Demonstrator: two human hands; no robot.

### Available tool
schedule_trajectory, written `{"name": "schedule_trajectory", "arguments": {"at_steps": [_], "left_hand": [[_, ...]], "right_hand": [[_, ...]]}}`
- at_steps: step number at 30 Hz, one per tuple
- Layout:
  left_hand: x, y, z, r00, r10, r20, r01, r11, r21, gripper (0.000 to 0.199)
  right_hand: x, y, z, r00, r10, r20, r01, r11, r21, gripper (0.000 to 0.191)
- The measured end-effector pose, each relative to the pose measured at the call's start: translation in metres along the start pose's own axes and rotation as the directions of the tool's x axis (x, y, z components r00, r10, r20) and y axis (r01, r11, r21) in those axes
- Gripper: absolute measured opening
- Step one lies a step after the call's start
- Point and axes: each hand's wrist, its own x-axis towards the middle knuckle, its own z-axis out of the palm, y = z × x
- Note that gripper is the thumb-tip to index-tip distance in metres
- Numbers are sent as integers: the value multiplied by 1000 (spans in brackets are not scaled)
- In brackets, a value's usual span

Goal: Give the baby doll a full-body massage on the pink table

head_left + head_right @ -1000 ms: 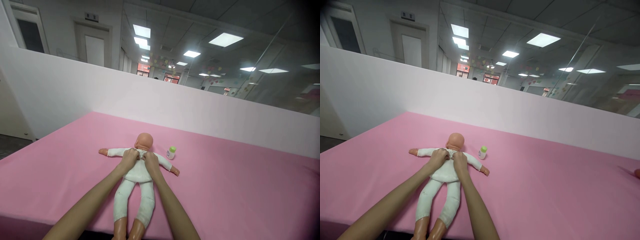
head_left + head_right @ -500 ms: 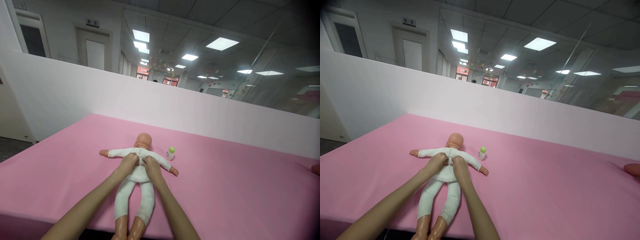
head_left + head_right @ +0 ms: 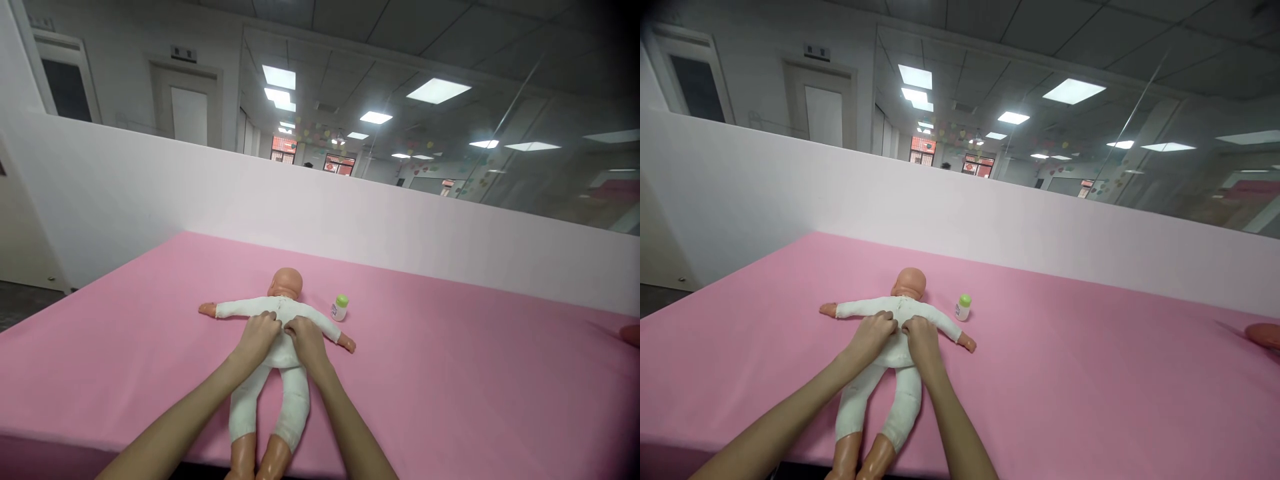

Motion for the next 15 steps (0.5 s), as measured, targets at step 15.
{"name": "schedule_trajectory", "arguments": {"at_steps": [15], "left_hand": [[-4,-4,-1,997,-35,66,36,999,-7,37]], "right_hand": [[-6,-8,7,993,5,115,13,988,-155,27]]}}
